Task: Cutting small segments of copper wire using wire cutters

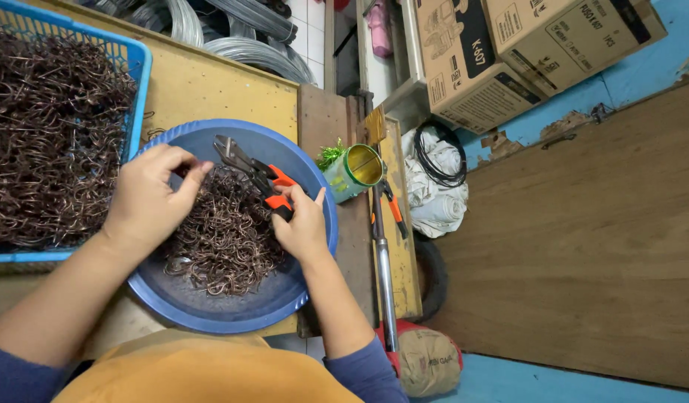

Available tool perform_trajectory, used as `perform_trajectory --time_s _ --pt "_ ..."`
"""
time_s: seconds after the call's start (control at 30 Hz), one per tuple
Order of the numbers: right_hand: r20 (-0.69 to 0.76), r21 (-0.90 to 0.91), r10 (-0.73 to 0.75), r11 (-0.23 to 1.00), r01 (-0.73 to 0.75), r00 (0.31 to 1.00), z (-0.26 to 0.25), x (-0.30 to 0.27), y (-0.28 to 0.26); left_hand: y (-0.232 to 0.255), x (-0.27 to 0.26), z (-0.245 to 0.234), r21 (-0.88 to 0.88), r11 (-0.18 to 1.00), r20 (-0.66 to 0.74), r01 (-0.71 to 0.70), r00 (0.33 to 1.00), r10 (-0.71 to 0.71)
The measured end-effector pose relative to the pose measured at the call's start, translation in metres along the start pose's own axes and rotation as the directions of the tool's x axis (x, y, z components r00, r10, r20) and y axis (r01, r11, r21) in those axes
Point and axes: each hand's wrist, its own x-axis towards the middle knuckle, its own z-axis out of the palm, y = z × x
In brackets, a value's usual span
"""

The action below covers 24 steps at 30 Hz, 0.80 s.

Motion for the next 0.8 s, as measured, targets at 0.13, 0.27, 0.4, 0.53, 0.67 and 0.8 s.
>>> perform_trajectory --time_s 0.13,0.27,0.4,0.53,0.67,0.8 --pt "-0.002 0.03 0.01 1.0 -0.01 1.0 -0.005 0.0 -0.01 -0.018 -0.011 0.015 0.035 0.999 0.04 0.029 0.999 -0.03" --pt "0.003 0.014 0.013 1.0 -0.013 1.0 -0.004 0.0 -0.01 -0.034 -0.017 0.024 0.016 0.993 0.203 0.117 0.972 -0.118" --pt "-0.003 -0.016 -0.007 1.0 0.007 1.0 0.0 0.001 -0.002 -0.052 -0.021 0.035 0.039 0.995 0.287 0.094 0.953 -0.101" --pt "0.013 -0.052 -0.002 0.999 0.002 1.0 -0.005 0.003 -0.01 -0.051 -0.018 0.036 0.138 0.981 0.345 0.14 0.921 -0.18" --pt "-0.011 -0.03 -0.044 0.999 0.044 0.999 -0.003 0.002 -0.011 -0.06 -0.024 0.039 0.174 0.979 0.315 0.104 0.936 -0.155" --pt "-0.004 -0.062 -0.049 0.997 0.049 0.999 -0.002 0.005 -0.01 -0.061 -0.024 0.042 0.198 0.968 0.328 0.153 0.92 -0.213"
